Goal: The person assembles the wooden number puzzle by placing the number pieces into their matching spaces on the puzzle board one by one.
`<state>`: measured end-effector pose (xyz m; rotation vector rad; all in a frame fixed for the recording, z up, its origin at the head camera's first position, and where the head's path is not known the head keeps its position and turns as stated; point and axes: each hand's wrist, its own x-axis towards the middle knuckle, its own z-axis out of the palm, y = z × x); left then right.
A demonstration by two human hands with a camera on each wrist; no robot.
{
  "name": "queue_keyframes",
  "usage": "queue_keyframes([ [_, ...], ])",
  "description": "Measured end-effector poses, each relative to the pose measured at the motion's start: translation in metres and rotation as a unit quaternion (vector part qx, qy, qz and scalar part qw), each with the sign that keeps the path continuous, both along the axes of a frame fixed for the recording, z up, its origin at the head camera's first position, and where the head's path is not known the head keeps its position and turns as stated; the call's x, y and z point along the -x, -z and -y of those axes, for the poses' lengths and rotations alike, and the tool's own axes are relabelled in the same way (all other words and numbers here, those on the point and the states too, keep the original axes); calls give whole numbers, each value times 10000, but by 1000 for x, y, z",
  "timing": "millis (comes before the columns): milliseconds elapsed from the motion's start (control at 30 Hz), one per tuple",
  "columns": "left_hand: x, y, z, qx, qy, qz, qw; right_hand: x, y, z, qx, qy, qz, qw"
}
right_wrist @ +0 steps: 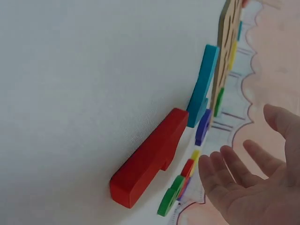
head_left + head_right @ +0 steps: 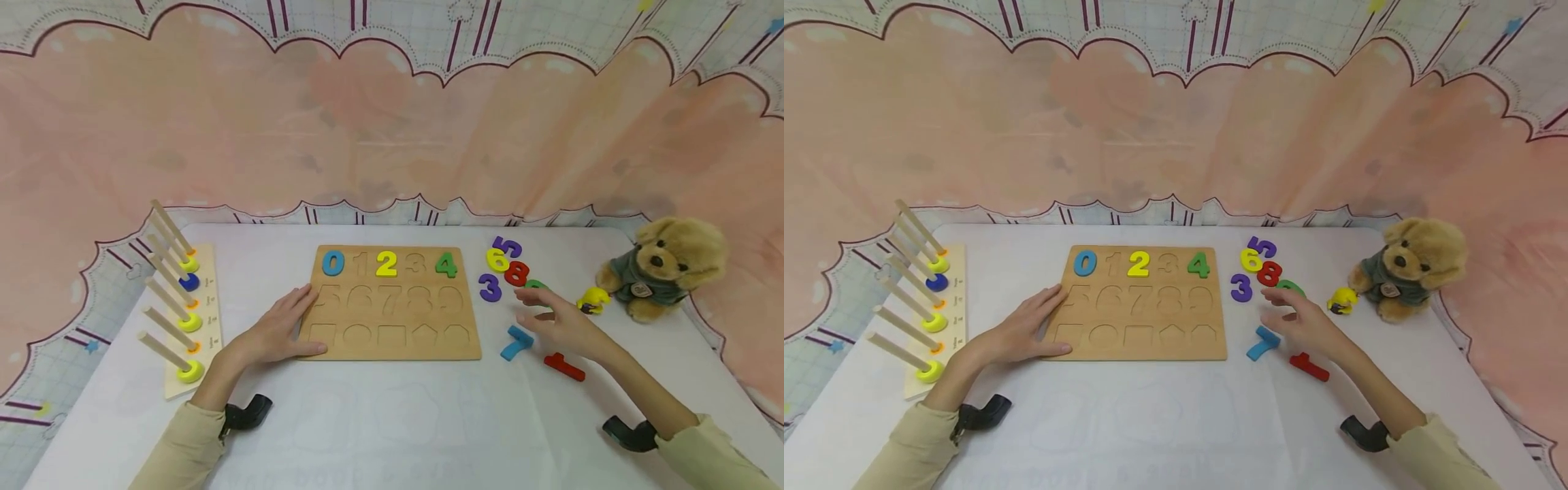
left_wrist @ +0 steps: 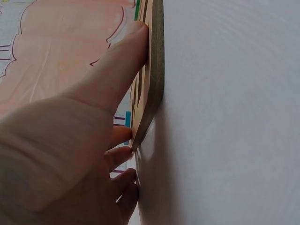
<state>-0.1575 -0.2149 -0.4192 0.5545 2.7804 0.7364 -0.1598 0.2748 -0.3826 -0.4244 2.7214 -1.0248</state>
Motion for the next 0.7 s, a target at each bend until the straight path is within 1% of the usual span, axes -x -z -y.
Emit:
queue_keyframes([
  [67,0,-1,0,6,14,44,10000,-7,0,-2,3,-82,-14,10000],
  [167,1,-2,1,40,24,74,10000,-16,0,-3,-3,-248,-144,9996],
  [333,1,-4,0,80,35,-4,10000,-29,3,-3,-207,-402,-438,9980],
  [500,3,-5,-1,99,44,-6,9999,-37,5,-1,-336,-431,-468,9974],
  [700,1,-4,-2,86,48,9,10000,-44,9,2,-492,-427,-554,9963],
])
